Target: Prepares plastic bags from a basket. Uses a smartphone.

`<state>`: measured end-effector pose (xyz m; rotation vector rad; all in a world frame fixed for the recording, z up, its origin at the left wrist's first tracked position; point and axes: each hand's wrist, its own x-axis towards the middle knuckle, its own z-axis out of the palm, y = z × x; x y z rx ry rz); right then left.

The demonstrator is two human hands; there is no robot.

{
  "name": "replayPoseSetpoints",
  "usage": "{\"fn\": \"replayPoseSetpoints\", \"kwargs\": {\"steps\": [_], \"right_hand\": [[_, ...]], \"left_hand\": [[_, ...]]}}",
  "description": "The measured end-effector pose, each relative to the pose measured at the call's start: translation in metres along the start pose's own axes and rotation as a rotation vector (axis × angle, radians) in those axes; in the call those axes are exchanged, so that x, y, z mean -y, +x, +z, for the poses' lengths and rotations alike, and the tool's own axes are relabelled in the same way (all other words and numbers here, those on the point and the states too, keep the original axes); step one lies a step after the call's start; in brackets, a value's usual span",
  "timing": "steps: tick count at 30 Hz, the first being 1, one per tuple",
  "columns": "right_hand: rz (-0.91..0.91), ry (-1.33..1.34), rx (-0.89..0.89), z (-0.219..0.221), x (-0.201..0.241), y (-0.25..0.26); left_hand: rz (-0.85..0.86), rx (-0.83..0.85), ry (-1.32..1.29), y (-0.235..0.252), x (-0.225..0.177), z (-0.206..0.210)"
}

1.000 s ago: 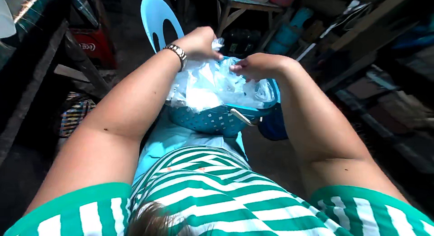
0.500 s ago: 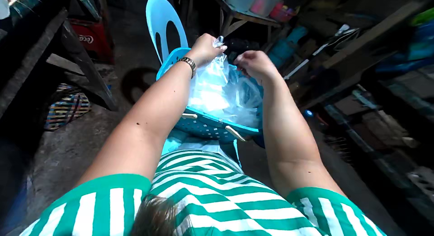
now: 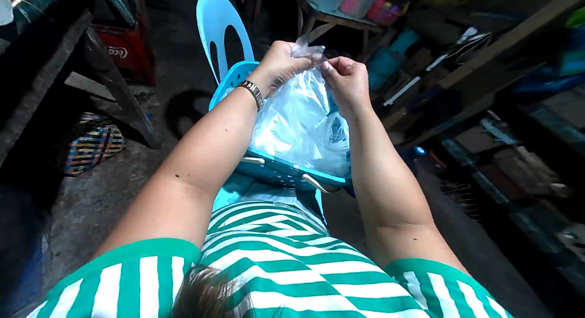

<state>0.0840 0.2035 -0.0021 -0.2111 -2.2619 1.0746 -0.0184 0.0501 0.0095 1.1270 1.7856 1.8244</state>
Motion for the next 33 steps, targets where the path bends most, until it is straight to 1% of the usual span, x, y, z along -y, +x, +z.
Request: {"fn": "replayPoseSetpoints", "kwargs": {"steps": [1, 3, 5, 6, 8, 10, 11, 12, 13, 14, 15, 17, 18, 19, 20, 22, 23, 24, 25, 26, 28, 29, 30, 31, 33], "right_hand": [[0.002, 0.030, -0.017, 0.001, 0.000, 0.000], [0.021, 0.167, -0.066, 0.002, 0.003, 0.000], [0.096, 0.423, -0.099, 0.002, 0.009, 0.000], [0.151, 0.554, -0.115, 0.002, 0.015, -0.001], [0.252, 0.725, -0.096, -0.001, 0.022, -0.004], [0.275, 0.750, 0.047, -0.006, 0.022, -0.011], [0.239, 0.750, 0.161, -0.008, 0.019, -0.015], [0.158, 0.744, 0.282, -0.011, 0.017, -0.020], [0.079, 0.751, 0.332, -0.013, 0.018, -0.026], [0.024, 0.770, 0.315, -0.013, 0.020, -0.030], [-0.007, 0.768, 0.261, -0.014, 0.023, -0.031], [-0.047, 0.824, 0.162, -0.015, 0.014, -0.024], [-0.052, 0.940, 0.156, -0.016, 0.005, -0.017], [-0.054, 1.050, 0.194, -0.016, -0.005, -0.011], [-0.019, 1.098, 0.216, -0.016, -0.006, -0.010], [0.101, 1.039, 0.237, -0.013, 0.003, -0.012], [0.150, 0.953, 0.255, -0.012, 0.006, -0.014], [0.146, 0.845, 0.308, -0.014, 0.006, -0.016], [0.089, 0.729, 0.370, -0.015, 0.005, -0.019], [0.019, 0.670, 0.409, -0.016, 0.005, -0.023], [-0.141, 0.719, 0.567, -0.020, 0.004, -0.026], [-0.209, 0.772, 0.607, -0.020, 0.002, -0.025], [-0.227, 0.832, 0.566, -0.020, 0.002, -0.026], [-0.208, 0.904, 0.483, -0.018, 0.002, -0.028], [-0.119, 1.030, 0.327, -0.016, 0.000, -0.023]], "left_hand": [[-0.002, 0.039, -0.060, -0.002, 0.000, 0.001], [0.012, 0.176, -0.202, -0.005, 0.000, 0.000], [0.055, 0.319, -0.316, -0.007, 0.003, -0.002], [0.080, 0.357, -0.358, -0.007, 0.005, -0.003], [0.096, 0.336, -0.422, -0.008, 0.004, -0.003], [0.085, 0.241, -0.528, -0.010, 0.002, -0.001], [0.078, 0.181, -0.590, -0.010, 0.000, 0.000], [0.068, 0.125, -0.630, -0.010, -0.003, 0.001], [0.062, 0.096, -0.643, -0.011, -0.005, 0.001], [0.061, 0.091, -0.641, -0.011, -0.006, 0.000], [0.057, 0.096, -0.637, -0.011, -0.006, -0.002], [0.023, 0.135, -0.614, -0.014, -0.006, -0.006], [0.011, 0.186, -0.571, -0.016, -0.005, -0.008], [0.001, 0.249, -0.503, -0.018, -0.005, -0.009], [-0.001, 0.316, -0.439, -0.019, -0.004, -0.009], [0.004, 0.415, -0.415, -0.019, -0.003, -0.008], [0.011, 0.409, -0.454, -0.021, -0.004, -0.007], [0.019, 0.384, -0.521, -0.022, -0.003, -0.006], [0.027, 0.353, -0.582, -0.022, -0.003, -0.007], [0.026, 0.321, -0.625, -0.021, -0.003, -0.008], [0.003, 0.276, -0.681, -0.020, -0.005, -0.009], [-0.013, 0.288, -0.694, -0.019, -0.005, -0.010], [-0.038, 0.319, -0.715, -0.019, -0.005, -0.010], [-0.066, 0.367, -0.720, -0.019, -0.004, -0.010], [-0.054, 0.446, -0.676, -0.023, -0.004, -0.011]]}}
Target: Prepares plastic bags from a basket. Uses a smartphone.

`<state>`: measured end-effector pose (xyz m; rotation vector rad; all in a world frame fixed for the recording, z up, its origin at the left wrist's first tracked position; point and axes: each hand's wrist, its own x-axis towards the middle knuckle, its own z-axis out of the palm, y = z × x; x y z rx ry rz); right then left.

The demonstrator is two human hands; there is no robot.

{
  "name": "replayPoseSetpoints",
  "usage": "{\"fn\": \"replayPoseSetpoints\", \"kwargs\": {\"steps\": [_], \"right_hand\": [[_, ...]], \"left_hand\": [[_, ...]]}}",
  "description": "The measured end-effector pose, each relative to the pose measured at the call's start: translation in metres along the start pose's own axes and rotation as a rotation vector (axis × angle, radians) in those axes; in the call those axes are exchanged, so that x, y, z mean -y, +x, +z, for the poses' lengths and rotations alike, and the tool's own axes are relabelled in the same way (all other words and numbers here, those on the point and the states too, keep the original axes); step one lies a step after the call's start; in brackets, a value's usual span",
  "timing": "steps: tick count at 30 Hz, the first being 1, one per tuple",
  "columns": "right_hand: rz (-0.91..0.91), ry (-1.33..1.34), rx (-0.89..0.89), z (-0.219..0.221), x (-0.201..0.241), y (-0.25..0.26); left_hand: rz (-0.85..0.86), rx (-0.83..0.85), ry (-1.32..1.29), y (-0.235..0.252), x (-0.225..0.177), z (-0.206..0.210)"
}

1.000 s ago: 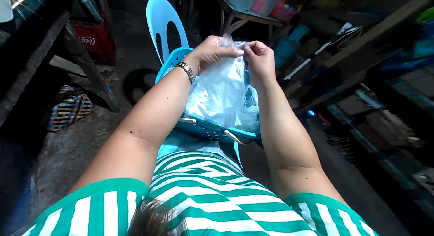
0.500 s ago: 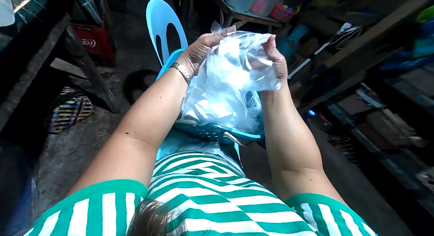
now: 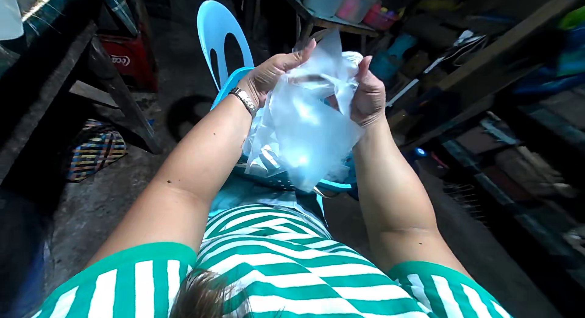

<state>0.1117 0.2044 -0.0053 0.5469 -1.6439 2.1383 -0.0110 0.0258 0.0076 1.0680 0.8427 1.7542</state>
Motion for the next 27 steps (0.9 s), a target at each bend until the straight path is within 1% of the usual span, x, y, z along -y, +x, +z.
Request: {"fn": "replayPoseSetpoints", "kwargs": {"steps": [2, 3, 5, 6, 7, 8, 9, 10, 11, 12, 13, 14, 16, 18, 19, 21, 22, 24, 26, 27], "right_hand": [[0.032, 0.060, -0.057, -0.002, -0.003, 0.004], [0.075, 0.074, -0.062, 0.000, -0.004, 0.004], [0.172, 0.006, -0.047, 0.003, -0.004, 0.004], [0.216, -0.049, -0.032, 0.004, -0.004, 0.005], [0.255, -0.126, -0.013, 0.005, -0.004, 0.004], [0.273, -0.194, 0.023, 0.005, -0.003, 0.003], [0.260, -0.241, 0.093, 0.004, -0.003, 0.000], [0.217, -0.255, 0.200, 0.000, -0.004, -0.001], [0.183, -0.246, 0.335, -0.006, -0.004, 0.001], [0.158, -0.257, 0.417, -0.011, -0.003, 0.002], [0.145, -0.284, 0.410, -0.013, -0.002, 0.003], [0.139, -0.323, 0.309, -0.011, 0.000, 0.001], [0.110, -0.382, 0.007, -0.002, 0.005, 0.001], [0.053, -0.374, -0.307, 0.006, 0.008, 0.006], [0.020, -0.349, -0.420, 0.005, 0.009, 0.008], [-0.034, -0.300, -0.567, 0.003, 0.010, 0.010], [-0.033, -0.298, -0.601, 0.003, 0.009, 0.011], [0.055, -0.360, -0.580, 0.007, 0.005, 0.010], [0.227, -0.495, -0.459, 0.018, -0.001, 0.009], [0.318, -0.569, -0.372, 0.027, -0.004, 0.008]], "left_hand": [[0.058, 0.071, 0.110, -0.006, 0.002, 0.001], [0.103, 0.153, 0.142, -0.007, 0.004, -0.002], [0.193, 0.303, 0.175, -0.003, 0.007, -0.009], [0.230, 0.325, 0.196, -0.003, 0.007, -0.009], [0.251, 0.290, 0.221, -0.002, 0.006, -0.008], [0.254, 0.206, 0.239, -0.002, 0.004, -0.008], [0.243, 0.080, 0.276, -0.001, 0.002, -0.008], [0.207, -0.071, 0.344, 0.001, -0.001, -0.008], [0.169, -0.222, 0.474, 0.004, -0.003, -0.009], [0.140, -0.345, 0.615, 0.008, -0.004, -0.012], [0.118, -0.428, 0.736, 0.010, -0.005, -0.016], [0.107, -0.485, 0.818, 0.011, -0.005, -0.019], [0.077, -0.518, 0.879, 0.010, -0.007, -0.025], [0.035, -0.493, 0.846, 0.007, -0.009, -0.024], [0.049, -0.487, 0.808, 0.006, -0.010, -0.022], [0.127, -0.502, 0.634, 0.003, -0.012, -0.018], [0.172, -0.518, 0.513, 0.003, -0.013, -0.018], [0.267, -0.542, 0.218, 0.005, -0.016, -0.018], [0.340, -0.499, -0.039, 0.004, -0.020, -0.017], [0.362, -0.481, -0.103, 0.003, -0.021, -0.017]]}}
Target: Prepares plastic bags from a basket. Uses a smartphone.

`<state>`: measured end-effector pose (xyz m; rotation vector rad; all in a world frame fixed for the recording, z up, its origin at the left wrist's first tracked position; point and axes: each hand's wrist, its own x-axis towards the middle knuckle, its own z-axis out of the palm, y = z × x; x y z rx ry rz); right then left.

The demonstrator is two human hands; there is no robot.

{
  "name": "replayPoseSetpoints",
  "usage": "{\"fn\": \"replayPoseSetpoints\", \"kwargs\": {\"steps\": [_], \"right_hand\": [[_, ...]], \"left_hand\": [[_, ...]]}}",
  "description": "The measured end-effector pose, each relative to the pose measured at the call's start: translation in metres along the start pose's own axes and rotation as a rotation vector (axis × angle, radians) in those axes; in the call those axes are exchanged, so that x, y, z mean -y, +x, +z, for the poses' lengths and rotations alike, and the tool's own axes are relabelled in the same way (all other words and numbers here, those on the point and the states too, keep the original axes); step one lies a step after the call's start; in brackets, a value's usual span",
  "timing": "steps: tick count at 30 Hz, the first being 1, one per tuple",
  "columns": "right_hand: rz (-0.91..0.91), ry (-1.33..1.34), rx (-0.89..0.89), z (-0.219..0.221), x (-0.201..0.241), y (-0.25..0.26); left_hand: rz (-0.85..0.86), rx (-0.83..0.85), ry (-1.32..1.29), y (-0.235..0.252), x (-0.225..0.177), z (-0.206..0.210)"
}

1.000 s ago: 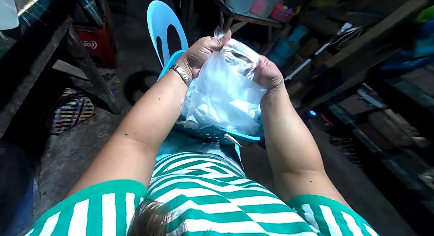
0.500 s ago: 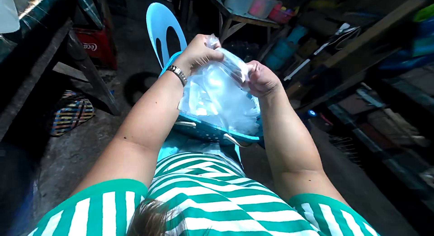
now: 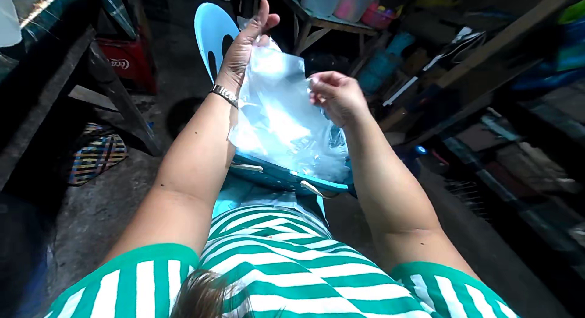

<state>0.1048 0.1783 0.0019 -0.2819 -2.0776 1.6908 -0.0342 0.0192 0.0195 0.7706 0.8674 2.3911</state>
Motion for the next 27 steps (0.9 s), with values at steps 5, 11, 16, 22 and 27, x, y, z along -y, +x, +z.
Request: {"fn": "replayPoseSetpoints", "kwargs": {"steps": [5, 11, 16, 22, 27], "right_hand": [[0.132, -0.599, 0.479, 0.026, -0.012, -0.008], [-0.081, -0.439, 0.098, -0.004, -0.005, 0.005], [-0.097, 0.024, -0.005, -0.005, -0.007, 0.010], [-0.074, -0.255, 0.177, 0.005, -0.010, 0.003], [-0.106, -0.240, 0.098, -0.001, -0.010, 0.007]], "left_hand": [[0.007, 0.084, 0.253, -0.001, 0.007, -0.003], [-0.161, 0.092, 0.588, -0.007, 0.011, 0.008], [-0.202, 0.150, 0.582, -0.007, 0.022, 0.013], [-0.159, 0.222, 0.655, -0.012, 0.028, 0.013], [-0.114, 0.232, 0.814, -0.009, 0.027, 0.008]]}}
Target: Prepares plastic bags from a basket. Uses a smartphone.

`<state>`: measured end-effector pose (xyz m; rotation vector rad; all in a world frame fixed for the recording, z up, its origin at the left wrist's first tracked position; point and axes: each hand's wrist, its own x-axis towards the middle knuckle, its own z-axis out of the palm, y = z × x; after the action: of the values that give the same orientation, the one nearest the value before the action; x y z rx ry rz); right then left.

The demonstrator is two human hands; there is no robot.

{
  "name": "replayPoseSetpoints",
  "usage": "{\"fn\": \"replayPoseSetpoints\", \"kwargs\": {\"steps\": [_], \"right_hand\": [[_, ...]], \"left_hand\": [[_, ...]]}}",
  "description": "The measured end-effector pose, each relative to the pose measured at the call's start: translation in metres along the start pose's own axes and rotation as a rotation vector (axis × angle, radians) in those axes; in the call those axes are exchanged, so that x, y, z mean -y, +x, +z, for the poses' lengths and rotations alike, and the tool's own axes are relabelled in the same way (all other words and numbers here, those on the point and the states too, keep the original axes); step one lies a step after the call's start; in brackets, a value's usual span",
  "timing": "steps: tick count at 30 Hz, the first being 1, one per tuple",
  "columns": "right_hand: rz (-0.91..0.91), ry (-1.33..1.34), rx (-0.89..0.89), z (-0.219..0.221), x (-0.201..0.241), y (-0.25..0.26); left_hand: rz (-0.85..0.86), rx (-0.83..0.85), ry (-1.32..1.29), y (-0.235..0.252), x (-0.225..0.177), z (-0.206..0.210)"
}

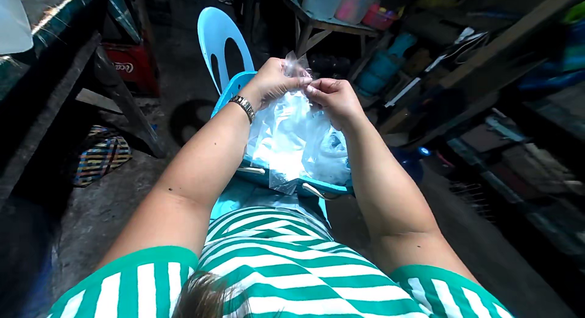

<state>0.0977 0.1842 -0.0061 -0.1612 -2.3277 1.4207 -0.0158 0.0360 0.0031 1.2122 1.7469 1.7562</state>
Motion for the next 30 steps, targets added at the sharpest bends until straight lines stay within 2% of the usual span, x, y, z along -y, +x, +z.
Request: {"fn": "replayPoseSetpoints", "kwargs": {"steps": [3, 6, 8, 11, 17, 19, 22, 23, 25, 27, 30], "right_hand": [[0.004, 0.035, -0.050, 0.000, -0.001, 0.001], [0.024, 0.047, -0.107, 0.000, 0.002, 0.000], [0.044, 0.072, -0.136, 0.001, 0.005, -0.001], [0.048, 0.134, -0.154, 0.001, 0.006, -0.001], [0.064, 0.762, -0.225, -0.008, 0.003, 0.002], [0.094, 0.746, -0.137, -0.008, 0.003, 0.000], [-0.030, 0.548, 0.187, -0.011, -0.001, -0.008], [-0.081, 0.560, 0.239, -0.012, -0.003, -0.010], [-0.138, 0.675, 0.256, -0.012, -0.005, -0.009], [-0.154, 0.839, 0.165, -0.013, -0.003, -0.008], [-0.078, 0.978, 0.029, -0.013, 0.006, -0.006]], "left_hand": [[-0.024, -0.022, 0.040, 0.000, -0.001, 0.001], [-0.040, 0.003, -0.104, -0.001, -0.002, 0.002], [-0.014, 0.039, -0.206, -0.002, -0.002, 0.002], [0.036, 0.101, -0.184, -0.001, 0.002, 0.000], [-0.026, 0.412, -0.157, -0.007, -0.001, -0.004], [-0.023, 0.360, -0.246, -0.006, -0.002, -0.003], [-0.059, 0.156, -0.472, -0.007, -0.008, -0.003], [-0.077, 0.122, -0.565, -0.009, -0.010, -0.002], [-0.047, 0.155, -0.751, -0.011, -0.010, -0.004], [0.043, 0.189, -0.700, -0.013, -0.006, -0.007], [0.048, 0.320, -0.365, -0.011, -0.003, -0.007]]}}
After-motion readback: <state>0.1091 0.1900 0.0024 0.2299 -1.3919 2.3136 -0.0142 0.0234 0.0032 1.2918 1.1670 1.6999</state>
